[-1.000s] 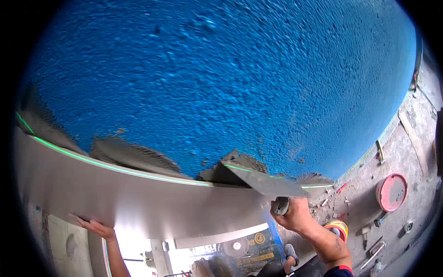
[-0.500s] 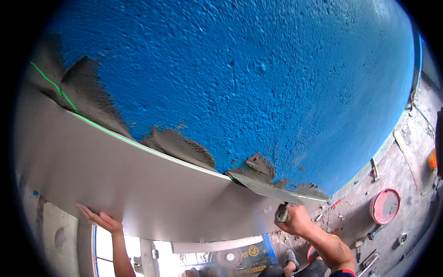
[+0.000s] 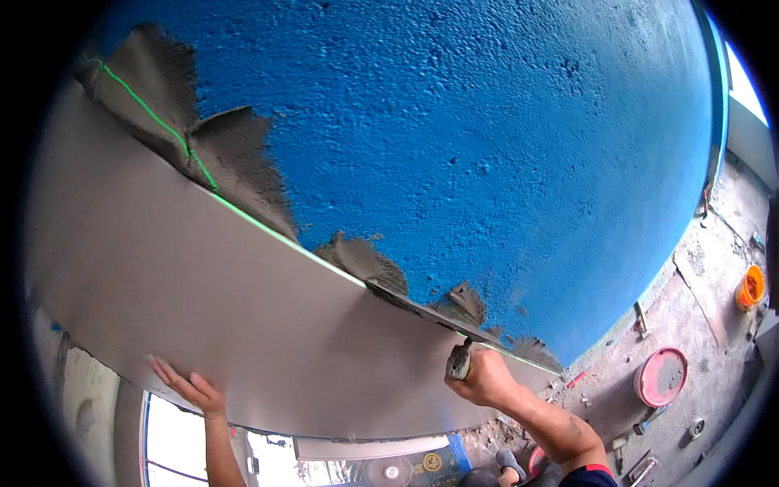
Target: The person applies mortar to a wall and the back of a large tile using a trowel, then presses the tile against the wall.
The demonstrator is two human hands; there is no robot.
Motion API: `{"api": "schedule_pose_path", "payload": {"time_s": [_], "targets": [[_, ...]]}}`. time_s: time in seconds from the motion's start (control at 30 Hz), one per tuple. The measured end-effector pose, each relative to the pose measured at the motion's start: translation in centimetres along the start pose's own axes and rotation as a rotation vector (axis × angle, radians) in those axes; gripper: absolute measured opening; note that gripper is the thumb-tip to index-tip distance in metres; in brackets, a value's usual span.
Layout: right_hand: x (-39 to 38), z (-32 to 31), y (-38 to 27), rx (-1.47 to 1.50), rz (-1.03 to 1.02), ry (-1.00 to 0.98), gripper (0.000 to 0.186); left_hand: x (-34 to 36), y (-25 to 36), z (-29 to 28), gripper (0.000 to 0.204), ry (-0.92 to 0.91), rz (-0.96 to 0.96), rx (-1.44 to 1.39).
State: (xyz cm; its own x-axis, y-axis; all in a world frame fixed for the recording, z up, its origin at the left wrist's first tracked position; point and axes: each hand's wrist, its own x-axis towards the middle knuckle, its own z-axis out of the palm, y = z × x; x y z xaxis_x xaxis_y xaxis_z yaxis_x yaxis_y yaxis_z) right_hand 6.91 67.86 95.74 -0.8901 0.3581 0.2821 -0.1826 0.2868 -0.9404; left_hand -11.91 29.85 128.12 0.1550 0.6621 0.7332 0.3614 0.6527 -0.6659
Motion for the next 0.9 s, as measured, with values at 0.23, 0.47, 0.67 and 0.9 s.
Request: {"api": "schedule_pose_path", "payload": {"time_s": [0.23, 0.47, 0.67, 0.9], "targets": [[-3.5, -1.4, 2.2, -0.001, -0.020, -0.019, 0.025, 0.2, 0.6, -0.5, 0.058, 0.015, -0.004, -0.032], [0.7, -4.3, -6.4, 0.081, -0.015, 0.155, 0.023, -0.2, 0.3, -0.6, 0.059, 0.024, -0.025, -0.014], [2.3, -1.9, -8.7, 0.037, -0.091, 0.189, 0.023, -0.2, 0.2, -0.8, 0.059, 0.054, -0.003, -0.022], [1.7, -0.7, -7.8, -0.045, -0.078, 0.117, 0.029, 0.5, 0.3, -0.5, 0.058, 0.088, 0.000, -0.027]]}}
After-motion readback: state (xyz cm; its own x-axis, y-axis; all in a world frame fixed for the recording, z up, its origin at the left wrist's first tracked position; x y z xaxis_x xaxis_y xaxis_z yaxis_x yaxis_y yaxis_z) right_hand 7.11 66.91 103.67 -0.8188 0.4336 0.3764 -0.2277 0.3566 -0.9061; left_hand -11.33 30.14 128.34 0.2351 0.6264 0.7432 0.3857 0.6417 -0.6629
